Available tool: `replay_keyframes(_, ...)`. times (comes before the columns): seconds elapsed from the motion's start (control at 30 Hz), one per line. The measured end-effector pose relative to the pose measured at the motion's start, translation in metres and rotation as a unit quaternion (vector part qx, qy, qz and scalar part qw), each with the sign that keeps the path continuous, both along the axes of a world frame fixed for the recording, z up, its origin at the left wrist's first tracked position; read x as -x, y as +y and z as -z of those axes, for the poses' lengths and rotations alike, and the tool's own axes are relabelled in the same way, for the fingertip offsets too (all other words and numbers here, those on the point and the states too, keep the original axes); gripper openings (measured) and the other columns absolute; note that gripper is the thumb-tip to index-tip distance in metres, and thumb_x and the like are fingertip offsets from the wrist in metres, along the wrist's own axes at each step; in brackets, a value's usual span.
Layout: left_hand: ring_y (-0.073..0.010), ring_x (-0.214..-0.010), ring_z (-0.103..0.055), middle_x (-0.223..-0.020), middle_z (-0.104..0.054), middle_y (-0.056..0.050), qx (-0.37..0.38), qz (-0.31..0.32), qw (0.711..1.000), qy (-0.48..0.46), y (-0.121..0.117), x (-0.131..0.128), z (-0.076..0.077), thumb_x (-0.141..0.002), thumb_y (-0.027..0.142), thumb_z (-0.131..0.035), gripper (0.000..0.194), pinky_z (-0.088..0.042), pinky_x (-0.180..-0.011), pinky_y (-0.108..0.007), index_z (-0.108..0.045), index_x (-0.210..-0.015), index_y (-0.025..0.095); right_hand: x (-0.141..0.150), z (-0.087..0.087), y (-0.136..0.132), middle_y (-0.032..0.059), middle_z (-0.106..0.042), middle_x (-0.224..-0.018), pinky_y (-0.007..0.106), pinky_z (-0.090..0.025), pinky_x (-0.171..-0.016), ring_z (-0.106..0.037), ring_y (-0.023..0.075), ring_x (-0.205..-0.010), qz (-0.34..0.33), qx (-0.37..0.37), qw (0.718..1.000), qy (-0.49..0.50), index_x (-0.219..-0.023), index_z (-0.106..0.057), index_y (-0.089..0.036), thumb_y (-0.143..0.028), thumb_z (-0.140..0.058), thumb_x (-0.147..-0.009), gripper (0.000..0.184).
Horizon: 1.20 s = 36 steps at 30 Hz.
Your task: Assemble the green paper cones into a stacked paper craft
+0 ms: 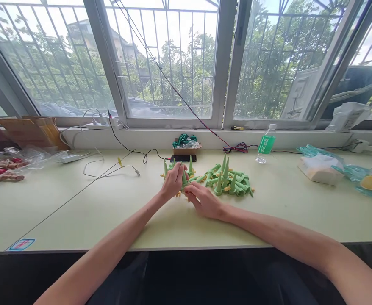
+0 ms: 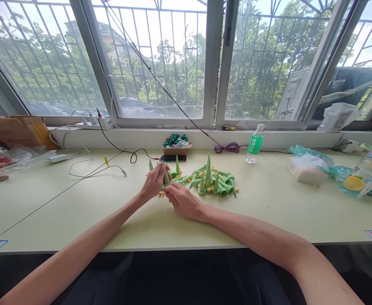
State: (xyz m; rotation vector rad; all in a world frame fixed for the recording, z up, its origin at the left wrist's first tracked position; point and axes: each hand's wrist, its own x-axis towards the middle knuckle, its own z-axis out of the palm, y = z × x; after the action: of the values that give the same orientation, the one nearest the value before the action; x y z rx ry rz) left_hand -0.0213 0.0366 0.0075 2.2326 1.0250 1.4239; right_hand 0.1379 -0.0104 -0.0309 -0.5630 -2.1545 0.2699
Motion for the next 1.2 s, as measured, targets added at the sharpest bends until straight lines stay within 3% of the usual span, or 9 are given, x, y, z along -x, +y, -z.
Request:
replay_keyframes(0.17,-0.0115,-0.055,-0.057,-0.068,-0.064,-0.001,-0.016,-0.014,1.0,0.017,-0.001,0.0,-0.001,-0.101,0.037,-0.029,0.03,-0.045,-0.059,-0.025,-0.046,-0.084,0.02,0.0,0.004,0.006,0.0063,-0.056,-0.093,0.028,-0.046,-0.073,-0.053,0.0151,-0.079,0.035,0.012,0.999,-0.028,-0.1,-0.056,-0.017,-0.015,-0.04,-0.097,0.016)
replay_keyframes(0.33,-0.0135,-0.055,-0.058,-0.066,-0.064,-0.002,-0.035,-0.014,0.999,0.027,-0.001,-0.001,-0.001,-0.101,0.036,-0.029,0.029,-0.046,-0.059,-0.028,-0.047,-0.085,0.02,-0.001,0.006,0.011,0.0053,-0.057,-0.09,0.028,-0.045,-0.073,-0.053,0.015,-0.078,0.091,0.029,0.995,0.009,-0.096,-0.058,-0.018,-0.014,-0.042,-0.096,0.016)
replay_keyframes(0.7,-0.0139,-0.056,-0.059,-0.068,-0.066,-0.002,-0.033,-0.002,0.998,0.045,0.001,0.001,0.003,-0.101,0.035,-0.028,0.029,-0.047,-0.064,-0.03,-0.048,-0.086,0.02,-0.002,0.005,0.012,0.0063,-0.061,-0.094,0.028,-0.046,-0.07,-0.055,0.0154,-0.075,0.128,0.028,0.99,0.053,-0.098,-0.058,-0.018,-0.016,-0.043,-0.095,0.015)
replay_keyframes(0.97,-0.0125,-0.05,-0.057,-0.061,-0.062,0.0,-0.02,0.018,0.999,0.039,-0.002,0.0,0.002,-0.101,0.036,-0.029,0.028,-0.046,-0.057,-0.028,-0.049,-0.087,0.02,-0.001,0.003,0.007,0.0035,-0.058,-0.09,0.026,-0.047,-0.065,-0.056,0.011,-0.063,0.078,0.047,0.995,0.04,-0.096,-0.056,-0.019,-0.019,-0.044,-0.096,0.012)
replay_keyframes(1.07,-0.0127,-0.05,-0.058,-0.061,-0.062,0.0,-0.016,0.023,0.999,0.038,-0.002,0.0,0.002,-0.101,0.035,-0.03,0.027,-0.046,-0.056,-0.028,-0.048,-0.087,0.02,-0.001,0.003,0.006,0.0033,-0.056,-0.093,0.025,-0.049,-0.066,-0.058,0.0095,-0.063,0.041,0.065,0.997,0.029,-0.097,-0.055,-0.019,-0.019,-0.043,-0.097,0.013)
replay_keyframes(1.2,-0.0134,-0.052,-0.059,-0.061,-0.062,0.0,-0.018,0.02,0.999,0.036,-0.002,0.0,0.002,-0.101,0.035,-0.03,0.027,-0.045,-0.057,-0.028,-0.048,-0.087,0.02,-0.001,0.006,0.009,0.0044,-0.058,-0.094,0.026,-0.049,-0.068,-0.061,0.0124,-0.072,0.055,0.067,0.996,0.033,-0.097,-0.055,-0.019,-0.017,-0.044,-0.096,0.011)
